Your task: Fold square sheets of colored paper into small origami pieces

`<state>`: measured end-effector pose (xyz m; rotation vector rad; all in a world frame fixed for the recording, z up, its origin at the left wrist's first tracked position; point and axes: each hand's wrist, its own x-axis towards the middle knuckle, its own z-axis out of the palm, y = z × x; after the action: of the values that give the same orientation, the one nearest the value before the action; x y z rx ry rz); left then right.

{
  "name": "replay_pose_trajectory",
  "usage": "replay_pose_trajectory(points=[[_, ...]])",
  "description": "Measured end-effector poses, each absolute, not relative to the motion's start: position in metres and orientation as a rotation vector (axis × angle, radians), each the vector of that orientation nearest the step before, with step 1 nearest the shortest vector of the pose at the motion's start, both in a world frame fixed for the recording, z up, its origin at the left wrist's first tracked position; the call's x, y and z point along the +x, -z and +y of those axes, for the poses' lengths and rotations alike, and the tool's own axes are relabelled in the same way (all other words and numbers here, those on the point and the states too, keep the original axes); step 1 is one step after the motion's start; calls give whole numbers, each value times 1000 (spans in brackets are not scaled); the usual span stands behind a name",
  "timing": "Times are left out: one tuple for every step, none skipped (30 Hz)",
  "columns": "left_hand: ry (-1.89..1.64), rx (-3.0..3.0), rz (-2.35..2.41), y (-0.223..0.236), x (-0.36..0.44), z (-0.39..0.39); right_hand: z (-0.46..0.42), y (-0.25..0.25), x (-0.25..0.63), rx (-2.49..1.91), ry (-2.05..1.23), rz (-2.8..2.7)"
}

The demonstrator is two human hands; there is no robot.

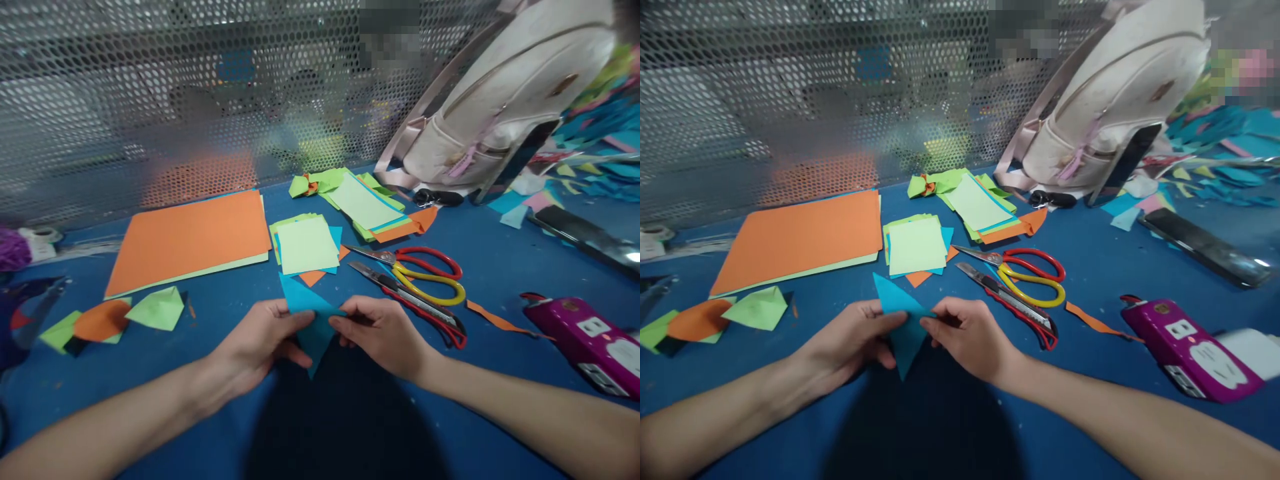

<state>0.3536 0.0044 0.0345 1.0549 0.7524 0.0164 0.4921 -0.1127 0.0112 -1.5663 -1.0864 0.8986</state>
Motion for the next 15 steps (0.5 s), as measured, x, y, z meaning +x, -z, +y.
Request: replay_pose_trajectory(points=[[-33, 1028, 759, -36, 354, 7, -113, -10, 492, -1562, -902, -1078], [-64, 1006, 774, -38, 355, 10, -113, -10, 493, -1558, -904, -1071], [-103, 987, 788, -39, 355, 13, -113, -9, 493, -1556, -903, -1063], [-156, 968, 804, -41, 356, 16, -113, -8, 494, -1554, -901, -1056], [-213, 949, 821, -42, 356, 18, -113, -8, 494, -1551, -895, -1052], [-263, 931, 832, -43, 357, 19, -113, -8, 494, -1550, -886, -1047], [-298, 921, 835, -44, 357, 20, -113, -8, 494, -1550, -880, -1045], [-307, 923, 831, -44, 356, 19, -113, -9, 494, -1553, -875, -1044], [-289, 936, 819, -43, 356, 17, -113, -9, 494, -1556, -872, -1046], [-245, 956, 799, -43, 355, 15, -113, -10, 493, -1560, -870, -1053], [-187, 979, 770, -42, 355, 12, -113, -11, 492, -1565, -872, -1064], [-135, 994, 745, -41, 354, 9, -113, -12, 492, -1570, -877, -1076], [-96, 1002, 730, -40, 354, 7, -113, -12, 491, -1575, -882, -1086], [-74, 1002, 726, -40, 353, 6, -113, -13, 490, -1578, -885, -1092], [-70, 998, 732, -40, 353, 6, -114, -13, 489, -1579, -888, -1096]])
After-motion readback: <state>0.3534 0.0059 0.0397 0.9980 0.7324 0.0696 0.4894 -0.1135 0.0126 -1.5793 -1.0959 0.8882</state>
